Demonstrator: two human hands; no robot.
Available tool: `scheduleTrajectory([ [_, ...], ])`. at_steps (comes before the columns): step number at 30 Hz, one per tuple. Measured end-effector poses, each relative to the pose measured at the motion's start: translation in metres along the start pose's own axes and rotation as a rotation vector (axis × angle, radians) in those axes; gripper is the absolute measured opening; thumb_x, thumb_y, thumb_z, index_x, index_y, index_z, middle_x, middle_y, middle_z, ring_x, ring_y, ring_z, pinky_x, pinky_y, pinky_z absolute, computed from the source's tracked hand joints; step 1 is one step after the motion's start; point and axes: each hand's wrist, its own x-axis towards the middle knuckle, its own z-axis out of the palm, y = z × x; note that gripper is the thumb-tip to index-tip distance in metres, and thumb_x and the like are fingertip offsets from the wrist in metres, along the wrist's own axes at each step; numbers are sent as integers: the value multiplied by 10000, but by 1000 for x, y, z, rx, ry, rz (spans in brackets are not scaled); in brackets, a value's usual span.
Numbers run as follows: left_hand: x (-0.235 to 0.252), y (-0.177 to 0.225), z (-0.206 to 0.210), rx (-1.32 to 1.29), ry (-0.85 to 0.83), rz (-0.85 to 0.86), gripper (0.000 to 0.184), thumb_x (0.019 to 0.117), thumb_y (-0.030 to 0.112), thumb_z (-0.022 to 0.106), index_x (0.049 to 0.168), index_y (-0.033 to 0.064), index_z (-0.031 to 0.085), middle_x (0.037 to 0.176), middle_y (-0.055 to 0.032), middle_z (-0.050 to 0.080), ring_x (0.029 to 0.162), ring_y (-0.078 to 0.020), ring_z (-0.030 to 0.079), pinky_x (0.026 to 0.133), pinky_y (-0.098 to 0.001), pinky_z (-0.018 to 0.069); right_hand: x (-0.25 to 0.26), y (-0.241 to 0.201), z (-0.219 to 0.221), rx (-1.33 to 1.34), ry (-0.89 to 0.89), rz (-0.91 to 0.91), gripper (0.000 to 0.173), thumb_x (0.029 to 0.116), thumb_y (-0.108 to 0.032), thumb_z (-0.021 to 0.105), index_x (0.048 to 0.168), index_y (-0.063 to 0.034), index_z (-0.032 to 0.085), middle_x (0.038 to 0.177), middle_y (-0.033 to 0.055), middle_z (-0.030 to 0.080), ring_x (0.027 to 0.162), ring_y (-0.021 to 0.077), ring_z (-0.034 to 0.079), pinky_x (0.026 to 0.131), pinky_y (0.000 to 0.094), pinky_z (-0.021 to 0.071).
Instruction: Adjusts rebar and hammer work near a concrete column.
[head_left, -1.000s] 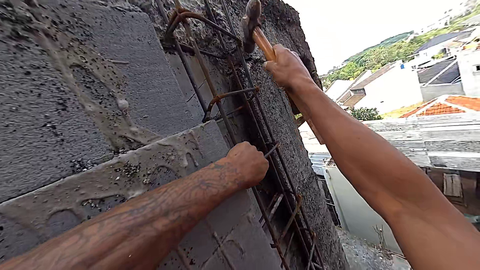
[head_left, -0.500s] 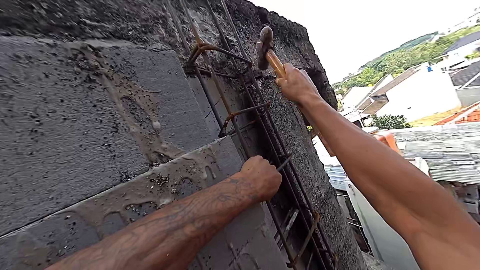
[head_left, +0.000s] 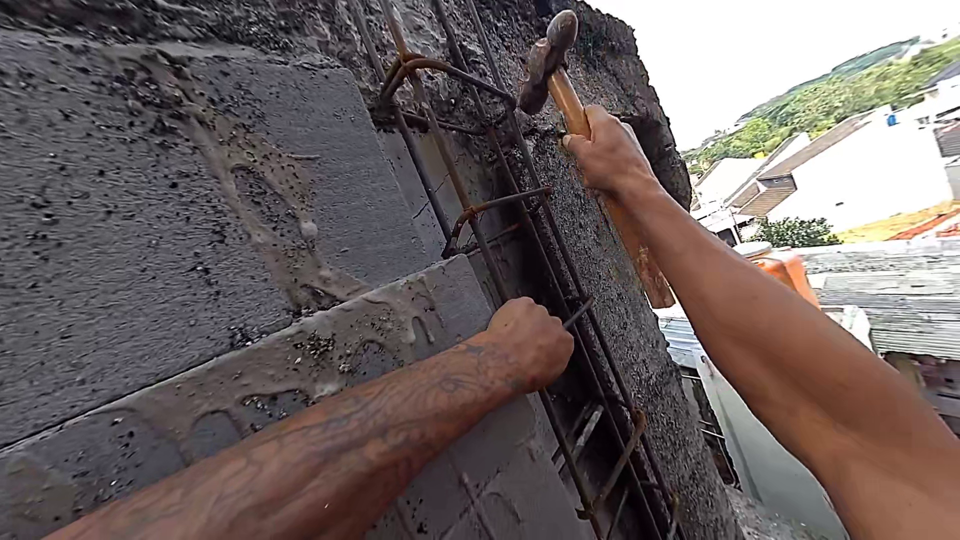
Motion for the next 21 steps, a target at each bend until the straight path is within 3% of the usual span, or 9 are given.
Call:
scheduleTrajectory([
  [4,-4,0,-3,-17,-3,-12,224,1058,86,391,1083,-34,578,960,-208,635,905,-383,651,730,-510,495,-13,1,-4,73,339,-191,452,1070,-266,501,1471,-62,458,1038,177,693,924,338,696,824,549,536],
  [8,-1,-1,-3,-34,-1,-4,225,1059,87,392,1078,-32,581,948,-204,638,896,-381,653,726,-509,491,-2,-8,5,74,719,-419,474,1053,-246,494,1443,21,450,871,86,691,732,225,687,676,415,554],
  [10,0,-2,-1,-37,8,-7,225,1060,94,399,1082,-32,585,947,-203,640,901,-379,655,734,-511,494,-1,-7,14,18,557,-357,481,1062,-246,485,1467,7,424,915,113,701,794,272,706,714,460,565],
  [13,2,-2,3,-19,21,-25,225,1059,125,416,1076,-12,594,935,-187,644,893,-363,656,731,-504,493,-6,-3,8,-67,34,-74,399,1082,-262,474,1428,-68,436,1104,212,667,989,382,685,820,585,535],
  [15,1,-1,5,-17,27,-33,231,1060,142,422,1069,-5,600,919,-181,648,881,-360,659,730,-506,495,-29,-21,-15,-92,-58,54,369,1093,-239,458,1416,-61,472,1216,184,645,1087,317,669,889,510,536],
  [16,0,0,6,-21,27,-33,238,1063,145,422,1067,-9,603,915,-183,650,880,-363,659,733,-509,493,-46,-36,-32,-130,-134,117,395,1115,-232,406,1475,-69,397,1297,135,591,1190,239,630,977,416,515],
  [17,-1,0,5,-16,32,-34,246,1067,150,412,1064,-9,600,910,-182,649,875,-362,660,728,-505,493,-52,-30,-28,-101,57,25,393,1101,-223,434,1449,-42,436,1205,136,630,1099,234,666,918,396,537],
  [19,-2,0,2,-8,19,-48,253,1074,149,384,1068,-4,586,914,-178,642,881,-356,660,726,-492,491,-23,-10,-16,36,454,-216,434,1064,-239,505,1435,-13,494,1037,137,707,922,264,708,815,461,555],
  [21,-1,1,2,-13,13,-45,246,1070,137,388,1065,-5,588,921,-176,642,878,-350,661,717,-485,492,-6,-12,-17,79,713,-361,332,1052,-218,496,1283,9,571,868,47,680,772,155,676,732,361,552],
])
